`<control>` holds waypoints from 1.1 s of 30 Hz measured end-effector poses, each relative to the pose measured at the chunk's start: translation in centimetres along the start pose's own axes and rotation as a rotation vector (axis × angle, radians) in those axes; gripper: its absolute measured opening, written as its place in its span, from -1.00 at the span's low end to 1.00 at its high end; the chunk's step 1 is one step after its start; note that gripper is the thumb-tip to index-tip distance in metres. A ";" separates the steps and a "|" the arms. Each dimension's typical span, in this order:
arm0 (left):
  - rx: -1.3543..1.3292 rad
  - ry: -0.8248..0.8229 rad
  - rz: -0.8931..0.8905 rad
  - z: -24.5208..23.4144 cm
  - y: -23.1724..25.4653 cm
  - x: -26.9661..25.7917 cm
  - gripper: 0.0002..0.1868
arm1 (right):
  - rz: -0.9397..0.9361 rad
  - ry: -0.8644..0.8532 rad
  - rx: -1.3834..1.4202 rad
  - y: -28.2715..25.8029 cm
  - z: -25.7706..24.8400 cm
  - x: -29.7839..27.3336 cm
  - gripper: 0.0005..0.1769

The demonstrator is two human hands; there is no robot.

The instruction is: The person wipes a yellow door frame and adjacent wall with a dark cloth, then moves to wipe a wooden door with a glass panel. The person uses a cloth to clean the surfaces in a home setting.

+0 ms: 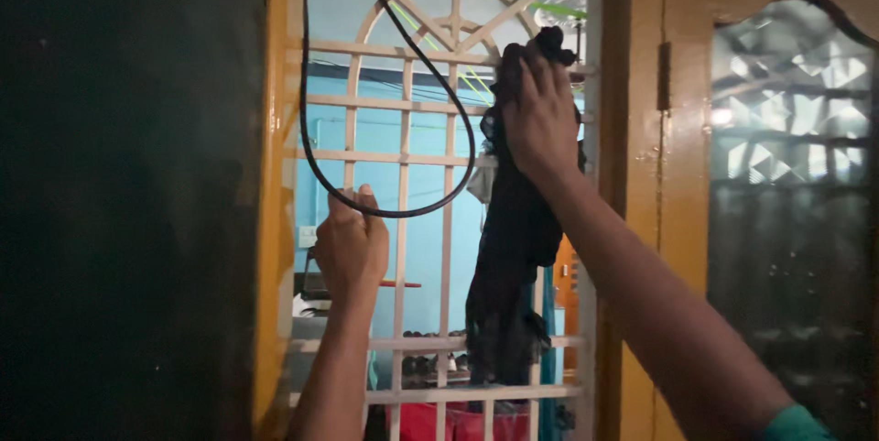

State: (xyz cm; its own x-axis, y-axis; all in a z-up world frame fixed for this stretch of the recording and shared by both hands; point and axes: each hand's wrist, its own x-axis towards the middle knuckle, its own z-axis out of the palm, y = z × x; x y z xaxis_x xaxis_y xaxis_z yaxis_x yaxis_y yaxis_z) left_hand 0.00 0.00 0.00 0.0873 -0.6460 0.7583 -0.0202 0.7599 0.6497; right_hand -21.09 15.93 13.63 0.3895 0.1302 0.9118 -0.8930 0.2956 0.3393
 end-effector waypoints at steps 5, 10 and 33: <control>0.115 0.190 0.215 -1.3 3.9 -4.8 -0.26 | 0.154 -0.287 0.135 -0.6 -6.1 2.0 -0.53; 0.381 0.502 0.738 -1.8 7.8 -4.0 -0.39 | 0.202 -0.050 0.142 1.1 -5.9 3.8 -0.62; 0.525 0.451 0.831 -0.7 4.3 3.7 -0.51 | 0.181 0.110 -0.213 5.1 4.4 3.5 -0.43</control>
State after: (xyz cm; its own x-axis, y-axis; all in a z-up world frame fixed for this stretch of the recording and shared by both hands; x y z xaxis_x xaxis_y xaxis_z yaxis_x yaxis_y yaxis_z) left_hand 0.98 0.92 5.50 0.2056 0.2249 0.9525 -0.6569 0.7531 -0.0360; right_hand -25.31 13.78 19.55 0.2607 0.2974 0.9185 -0.8874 0.4484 0.1067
